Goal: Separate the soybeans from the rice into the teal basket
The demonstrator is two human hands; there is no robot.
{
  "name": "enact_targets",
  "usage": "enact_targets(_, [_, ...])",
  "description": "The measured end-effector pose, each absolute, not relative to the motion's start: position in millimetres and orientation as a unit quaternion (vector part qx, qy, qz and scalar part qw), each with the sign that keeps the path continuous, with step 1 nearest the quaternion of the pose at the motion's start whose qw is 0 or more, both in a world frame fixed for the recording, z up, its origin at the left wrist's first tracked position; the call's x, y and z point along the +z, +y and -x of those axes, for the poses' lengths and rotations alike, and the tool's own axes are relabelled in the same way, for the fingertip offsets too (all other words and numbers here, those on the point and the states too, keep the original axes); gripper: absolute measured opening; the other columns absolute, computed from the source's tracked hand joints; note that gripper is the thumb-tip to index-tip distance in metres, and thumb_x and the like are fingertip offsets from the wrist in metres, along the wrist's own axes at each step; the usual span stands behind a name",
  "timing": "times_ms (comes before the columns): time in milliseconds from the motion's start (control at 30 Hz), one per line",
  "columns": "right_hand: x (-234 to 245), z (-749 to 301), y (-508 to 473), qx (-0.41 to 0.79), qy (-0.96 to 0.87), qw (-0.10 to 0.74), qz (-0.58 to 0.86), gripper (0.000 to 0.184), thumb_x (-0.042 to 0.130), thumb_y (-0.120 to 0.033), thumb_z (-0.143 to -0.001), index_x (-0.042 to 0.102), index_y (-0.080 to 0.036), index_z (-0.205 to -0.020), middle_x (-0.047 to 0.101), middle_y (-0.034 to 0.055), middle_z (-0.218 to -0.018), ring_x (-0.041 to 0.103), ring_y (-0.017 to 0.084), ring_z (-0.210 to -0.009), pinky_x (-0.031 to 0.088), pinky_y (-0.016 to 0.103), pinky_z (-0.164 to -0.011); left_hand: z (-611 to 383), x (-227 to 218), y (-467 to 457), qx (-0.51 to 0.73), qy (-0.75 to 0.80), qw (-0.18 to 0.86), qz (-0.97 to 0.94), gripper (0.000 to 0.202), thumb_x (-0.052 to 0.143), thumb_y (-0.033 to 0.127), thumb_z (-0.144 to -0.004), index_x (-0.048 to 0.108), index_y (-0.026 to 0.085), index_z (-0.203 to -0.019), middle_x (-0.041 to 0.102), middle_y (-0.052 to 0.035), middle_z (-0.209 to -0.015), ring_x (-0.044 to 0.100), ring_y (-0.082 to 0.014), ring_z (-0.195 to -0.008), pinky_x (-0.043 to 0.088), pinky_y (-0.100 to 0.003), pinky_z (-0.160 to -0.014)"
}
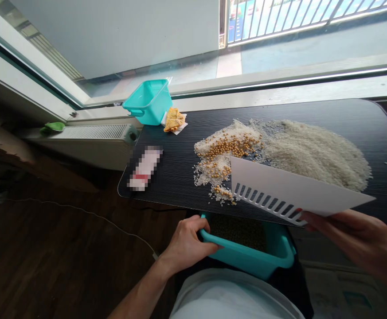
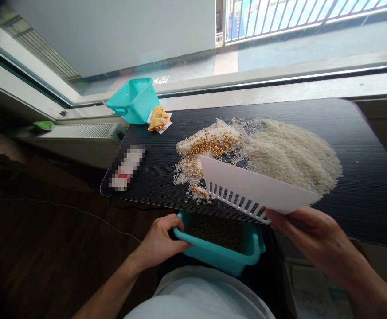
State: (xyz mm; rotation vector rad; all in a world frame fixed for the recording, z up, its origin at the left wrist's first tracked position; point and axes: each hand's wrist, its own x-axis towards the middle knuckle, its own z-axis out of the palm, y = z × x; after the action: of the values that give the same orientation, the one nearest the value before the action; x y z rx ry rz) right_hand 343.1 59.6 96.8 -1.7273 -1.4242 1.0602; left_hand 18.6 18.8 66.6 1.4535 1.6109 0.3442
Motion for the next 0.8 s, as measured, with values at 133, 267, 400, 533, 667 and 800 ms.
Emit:
enact_targets(133, [95.5,-336.3,66.7,0.398,-0.552,0.320,0.659,0.064,0.078,-0.092,-0.044,0.082,-0.030,-0.057,0.078,0.0059,-0.058,0.076,0.028,-0.052,0.065,0.033,-0.049,-17.9,67.4,18.3,0.142,0.653,0.458,-0.586,0.023,0.078,0.019,-0.061,0.055,0.019,-0.060,0.050,0.0057,-0.066,0.047,-0.0116,-0.065,0.031,-0.026,-0.062])
enact_targets(267, [93.3,-336.6,68.3,0.413,-0.559,0.318,0.645,0.064,0.079,-0.090,-0.046,0.085,-0.029,-0.063,0.080,0.0060,-0.062,0.078,0.028,-0.055,0.066,0.032,-0.051,-17.6,67.5,17.9,0.146,0.654,0.457,-0.585,0.022,0.078,0.018,-0.060,0.056,0.019,-0.061,0.050,0.0059,-0.067,0.048,-0.0116,-0.065,0.031,-0.026,-0.062])
enact_targets(400, [94.0,-340.3,65.8,0.413,-0.554,0.312,0.652,0.062,0.081,-0.089,-0.044,0.086,-0.030,-0.064,0.081,0.0066,-0.063,0.077,0.027,-0.054,0.065,0.029,-0.052,-17.6,67.1,18.4,0.142,0.656,0.457,-0.584,0.023,0.079,0.019,-0.061,0.056,0.019,-0.061,0.049,0.0061,-0.066,0.047,-0.0116,-0.065,0.031,-0.026,-0.062])
enact_targets(533, [95.1,-340.4,63.9,0.410,-0.542,0.318,0.661,0.061,0.082,-0.089,-0.041,0.084,-0.031,-0.059,0.080,0.0065,-0.061,0.076,0.025,-0.052,0.064,0.029,-0.051,-16.3,66.0,18.8,0.146,0.654,0.457,-0.585,0.023,0.080,0.019,-0.061,0.056,0.019,-0.061,0.049,0.0061,-0.066,0.048,-0.0114,-0.065,0.032,-0.026,-0.062])
enact_targets(667, [96.3,-340.9,62.3,0.412,-0.557,0.310,0.651,0.062,0.080,-0.090,-0.042,0.084,-0.032,-0.061,0.080,0.0058,-0.061,0.076,0.027,-0.052,0.065,0.033,-0.050,-15.1,65.5,18.4,0.150,0.654,0.456,-0.584,0.024,0.080,0.019,-0.061,0.056,0.019,-0.061,0.050,0.0062,-0.066,0.047,-0.0112,-0.065,0.032,-0.025,-0.062])
enact_targets(800, [97.6,-344.4,61.6,0.391,-0.598,0.296,0.634,0.062,0.076,-0.092,-0.049,0.085,-0.032,-0.062,0.080,0.0058,-0.061,0.076,0.027,-0.052,0.064,0.033,-0.047,-16.0,66.6,17.9,0.147,0.657,0.457,-0.582,0.025,0.080,0.021,-0.062,0.055,0.019,-0.061,0.048,0.0065,-0.065,0.047,-0.0113,-0.064,0.031,-0.025,-0.061])
